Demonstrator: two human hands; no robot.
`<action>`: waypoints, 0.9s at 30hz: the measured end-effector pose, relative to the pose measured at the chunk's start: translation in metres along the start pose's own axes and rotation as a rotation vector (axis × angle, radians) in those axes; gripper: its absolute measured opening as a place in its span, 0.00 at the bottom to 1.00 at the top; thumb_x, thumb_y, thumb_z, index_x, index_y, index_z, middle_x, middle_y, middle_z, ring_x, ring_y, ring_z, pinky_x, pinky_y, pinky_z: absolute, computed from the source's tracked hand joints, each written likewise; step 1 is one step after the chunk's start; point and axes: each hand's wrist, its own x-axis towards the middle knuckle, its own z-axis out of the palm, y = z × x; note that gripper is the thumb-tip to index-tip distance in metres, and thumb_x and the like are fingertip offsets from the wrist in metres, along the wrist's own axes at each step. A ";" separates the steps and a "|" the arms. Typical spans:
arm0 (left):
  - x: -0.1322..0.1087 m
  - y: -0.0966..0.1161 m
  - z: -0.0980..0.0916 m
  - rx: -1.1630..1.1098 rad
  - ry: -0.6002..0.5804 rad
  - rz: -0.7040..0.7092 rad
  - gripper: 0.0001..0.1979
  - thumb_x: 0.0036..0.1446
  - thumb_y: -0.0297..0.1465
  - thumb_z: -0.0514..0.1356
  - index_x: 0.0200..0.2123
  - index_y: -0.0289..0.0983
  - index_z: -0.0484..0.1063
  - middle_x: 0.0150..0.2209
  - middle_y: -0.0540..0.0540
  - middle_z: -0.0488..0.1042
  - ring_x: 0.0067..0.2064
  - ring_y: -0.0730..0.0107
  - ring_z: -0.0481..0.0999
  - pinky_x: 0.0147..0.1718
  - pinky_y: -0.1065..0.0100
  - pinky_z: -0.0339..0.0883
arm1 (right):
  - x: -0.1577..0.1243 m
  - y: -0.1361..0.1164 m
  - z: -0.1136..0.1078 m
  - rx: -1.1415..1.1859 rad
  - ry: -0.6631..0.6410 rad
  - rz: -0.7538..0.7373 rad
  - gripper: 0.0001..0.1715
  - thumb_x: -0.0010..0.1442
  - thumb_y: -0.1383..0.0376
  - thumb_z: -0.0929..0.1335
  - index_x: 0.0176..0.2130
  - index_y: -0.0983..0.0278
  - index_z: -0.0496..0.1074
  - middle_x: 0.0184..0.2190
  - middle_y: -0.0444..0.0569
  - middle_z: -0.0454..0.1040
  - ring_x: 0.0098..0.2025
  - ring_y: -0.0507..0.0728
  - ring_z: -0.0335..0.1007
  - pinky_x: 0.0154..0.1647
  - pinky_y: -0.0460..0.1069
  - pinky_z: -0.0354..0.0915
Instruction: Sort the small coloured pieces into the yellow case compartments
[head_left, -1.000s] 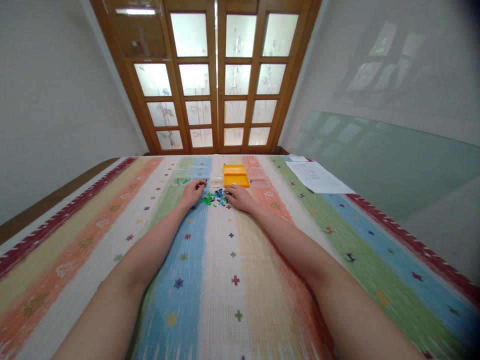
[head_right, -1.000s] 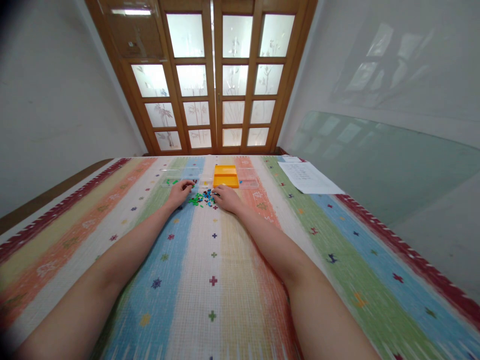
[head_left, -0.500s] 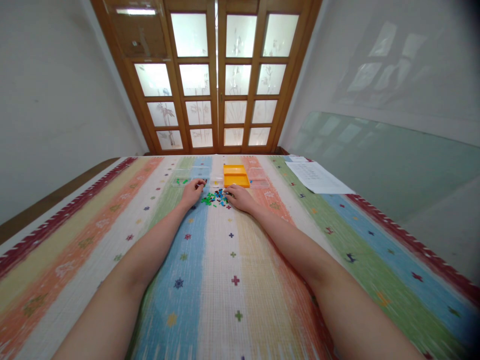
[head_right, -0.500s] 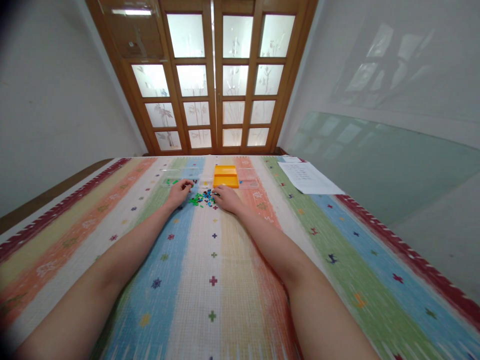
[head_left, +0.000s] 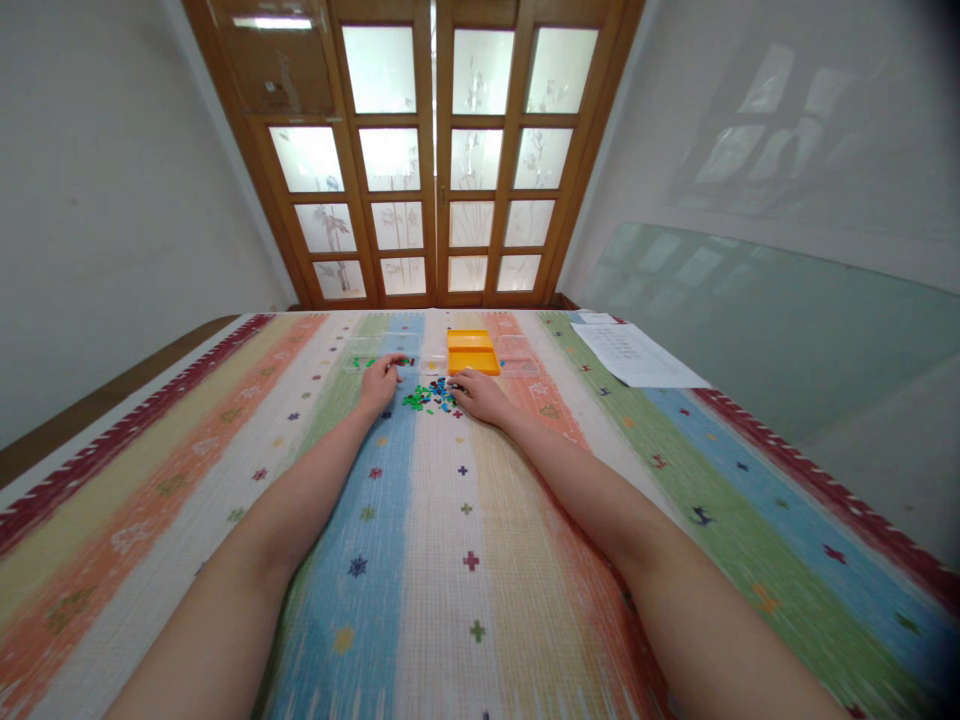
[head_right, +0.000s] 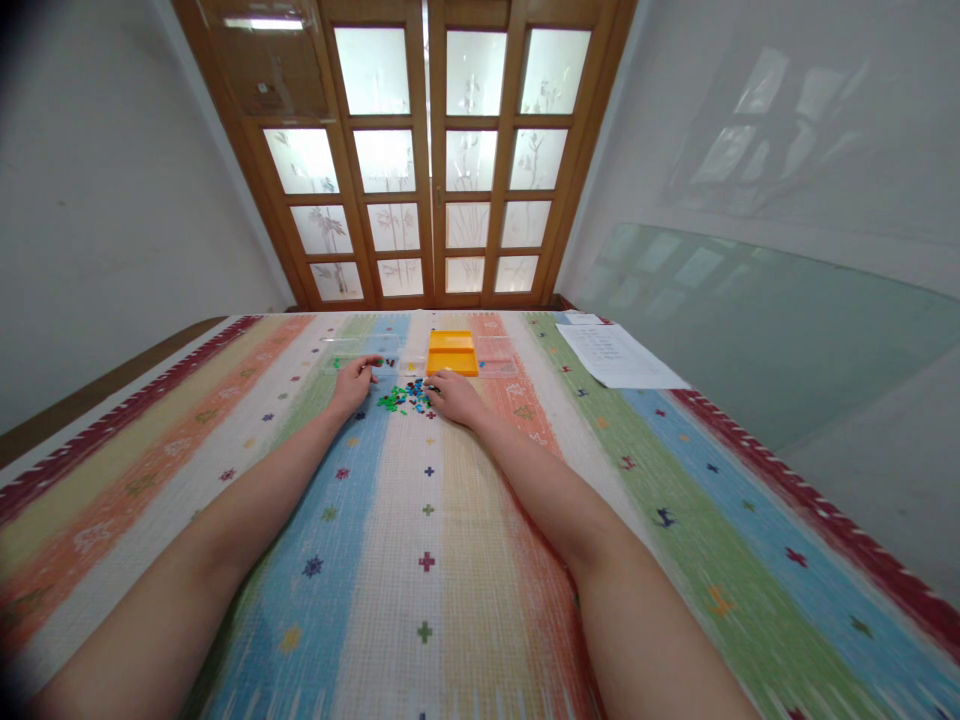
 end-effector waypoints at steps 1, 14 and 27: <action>0.001 -0.001 0.000 -0.018 0.026 -0.012 0.21 0.62 0.28 0.54 0.53 0.38 0.80 0.43 0.44 0.83 0.33 0.66 0.79 0.41 0.64 0.74 | 0.000 0.000 0.000 0.000 -0.001 0.000 0.16 0.75 0.61 0.67 0.55 0.63 0.80 0.51 0.55 0.80 0.53 0.59 0.74 0.56 0.51 0.66; 0.019 -0.027 -0.012 -0.331 0.317 -0.234 0.25 0.51 0.28 0.55 0.52 0.34 0.80 0.45 0.42 0.83 0.28 0.74 0.73 0.28 0.72 0.67 | 0.000 0.002 0.001 -0.008 -0.003 -0.002 0.15 0.74 0.62 0.68 0.55 0.62 0.80 0.51 0.55 0.80 0.54 0.59 0.74 0.57 0.51 0.66; 0.028 -0.044 -0.015 -0.297 0.415 -0.277 0.36 0.59 0.27 0.57 0.71 0.40 0.63 0.57 0.41 0.78 0.26 0.77 0.73 0.26 0.72 0.66 | 0.000 -0.001 -0.001 -0.007 -0.012 -0.002 0.15 0.74 0.62 0.67 0.53 0.63 0.81 0.50 0.55 0.80 0.53 0.59 0.74 0.56 0.51 0.66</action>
